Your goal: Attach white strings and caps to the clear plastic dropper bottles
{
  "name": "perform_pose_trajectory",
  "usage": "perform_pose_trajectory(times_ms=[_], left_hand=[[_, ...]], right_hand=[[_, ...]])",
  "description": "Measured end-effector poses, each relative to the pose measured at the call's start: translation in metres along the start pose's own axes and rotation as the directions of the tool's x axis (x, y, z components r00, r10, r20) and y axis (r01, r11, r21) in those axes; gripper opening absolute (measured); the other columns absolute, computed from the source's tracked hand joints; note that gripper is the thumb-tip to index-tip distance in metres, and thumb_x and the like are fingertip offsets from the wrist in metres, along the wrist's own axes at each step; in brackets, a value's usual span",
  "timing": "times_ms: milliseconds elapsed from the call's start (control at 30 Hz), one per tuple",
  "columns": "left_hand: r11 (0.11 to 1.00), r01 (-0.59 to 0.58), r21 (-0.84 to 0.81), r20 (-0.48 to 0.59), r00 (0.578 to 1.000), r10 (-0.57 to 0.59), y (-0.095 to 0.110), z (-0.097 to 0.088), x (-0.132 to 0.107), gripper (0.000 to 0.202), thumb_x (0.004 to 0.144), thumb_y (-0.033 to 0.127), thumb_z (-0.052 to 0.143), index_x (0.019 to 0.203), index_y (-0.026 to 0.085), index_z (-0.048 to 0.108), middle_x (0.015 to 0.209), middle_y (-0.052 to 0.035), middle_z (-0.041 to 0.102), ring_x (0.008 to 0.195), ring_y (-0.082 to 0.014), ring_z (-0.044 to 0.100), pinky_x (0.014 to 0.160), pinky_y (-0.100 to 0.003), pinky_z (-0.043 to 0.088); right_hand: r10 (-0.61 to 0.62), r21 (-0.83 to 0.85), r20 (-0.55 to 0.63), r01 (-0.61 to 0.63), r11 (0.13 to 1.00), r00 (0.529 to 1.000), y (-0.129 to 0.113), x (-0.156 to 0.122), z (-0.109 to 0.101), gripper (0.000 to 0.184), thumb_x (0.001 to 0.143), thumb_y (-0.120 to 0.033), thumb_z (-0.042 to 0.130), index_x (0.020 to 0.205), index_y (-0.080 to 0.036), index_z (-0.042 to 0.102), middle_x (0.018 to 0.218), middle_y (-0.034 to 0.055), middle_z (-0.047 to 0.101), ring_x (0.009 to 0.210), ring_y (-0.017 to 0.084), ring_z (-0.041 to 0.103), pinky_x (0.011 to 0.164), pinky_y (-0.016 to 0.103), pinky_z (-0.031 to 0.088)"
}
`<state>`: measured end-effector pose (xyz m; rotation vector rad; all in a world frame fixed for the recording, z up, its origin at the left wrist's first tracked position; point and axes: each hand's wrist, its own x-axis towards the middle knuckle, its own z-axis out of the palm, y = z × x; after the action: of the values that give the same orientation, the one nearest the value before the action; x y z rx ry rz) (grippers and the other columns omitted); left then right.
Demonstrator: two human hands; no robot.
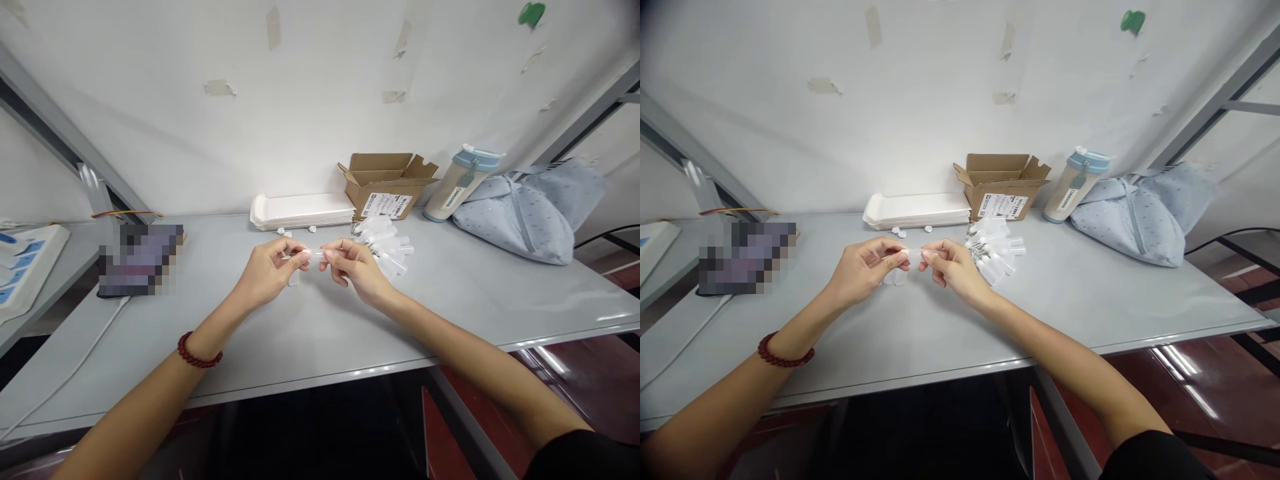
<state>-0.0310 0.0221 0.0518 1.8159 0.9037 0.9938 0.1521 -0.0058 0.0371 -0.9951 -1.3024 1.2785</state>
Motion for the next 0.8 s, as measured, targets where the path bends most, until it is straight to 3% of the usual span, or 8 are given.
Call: perform_pose_trajectory(times_ms=[100,200,367,567,667,800], left_hand=[[0.999,0.031,0.020,-0.003,1.000,-0.031,0.0032,-0.0019,0.0005,0.022,0.079,0.036,0.065,0.085,0.015,0.065,0.075,-0.0033,0.065,0.071,-0.0170,0.064,0.066,-0.028,0.052],[0.997,0.077,-0.021,0.038,0.996,-0.077,0.0044,-0.0042,0.0021,0.024,0.079,0.039,0.064,0.083,0.015,0.067,0.073,-0.0028,0.065,0.069,-0.0164,0.064,0.069,-0.030,0.053],[0.986,0.164,-0.037,0.078,0.984,-0.161,0.0012,-0.0056,0.0047,0.035,0.083,0.047,0.058,0.068,0.016,0.064,0.065,-0.0029,0.064,0.062,-0.0159,0.062,0.062,-0.029,0.052],[0.958,0.285,0.007,0.105,0.953,-0.284,0.0007,-0.0039,0.0052,0.049,0.086,0.055,0.050,0.059,0.016,0.060,0.049,0.0011,0.053,0.040,-0.0093,0.048,0.047,-0.024,0.041],[0.958,0.286,-0.022,0.098,0.954,-0.282,0.0019,-0.0015,0.0040,0.047,0.083,0.056,0.053,0.060,0.015,0.061,0.050,0.0018,0.052,0.041,-0.0091,0.047,0.046,-0.024,0.040],[0.971,0.237,0.006,0.079,0.968,-0.237,0.0021,0.0030,0.0024,0.046,0.083,0.054,0.054,0.061,0.015,0.062,0.051,0.0008,0.054,0.046,-0.0111,0.050,0.053,-0.025,0.043]], right_hand=[[0.030,0.086,0.014,-0.031,0.996,0.999,0.0020,0.0018,0.0007,0.030,0.075,-0.041,0.068,0.085,-0.016,0.056,0.069,0.0001,0.063,0.041,0.005,0.039,0.044,0.024,0.030],[-0.045,0.061,0.001,0.045,0.997,0.999,0.0048,0.0019,0.0016,0.032,0.076,-0.044,0.067,0.088,-0.017,0.055,0.070,-0.0002,0.064,0.045,0.007,0.043,0.047,0.025,0.035],[-0.163,-0.135,0.017,0.164,0.977,0.986,0.0053,0.0001,0.0009,0.030,0.081,-0.044,0.063,0.095,-0.019,0.054,0.071,-0.0010,0.063,0.049,0.008,0.047,0.051,0.025,0.038],[-0.264,-0.354,0.010,0.250,0.901,0.965,0.0065,-0.0030,0.0013,0.023,0.085,-0.037,0.059,0.099,-0.019,0.056,0.055,-0.0074,0.045,0.048,0.010,0.048,0.052,0.025,0.038],[-0.286,-0.428,0.005,0.260,0.865,0.958,0.0056,-0.0040,0.0012,0.024,0.087,-0.036,0.056,0.102,-0.018,0.057,0.061,-0.0038,0.054,0.048,0.010,0.047,0.052,0.025,0.037],[-0.225,-0.390,-0.033,0.195,0.900,0.974,0.0014,-0.0043,0.0000,0.026,0.086,-0.040,0.055,0.097,-0.017,0.060,0.067,-0.0007,0.059,0.048,0.009,0.044,0.049,0.024,0.035]])
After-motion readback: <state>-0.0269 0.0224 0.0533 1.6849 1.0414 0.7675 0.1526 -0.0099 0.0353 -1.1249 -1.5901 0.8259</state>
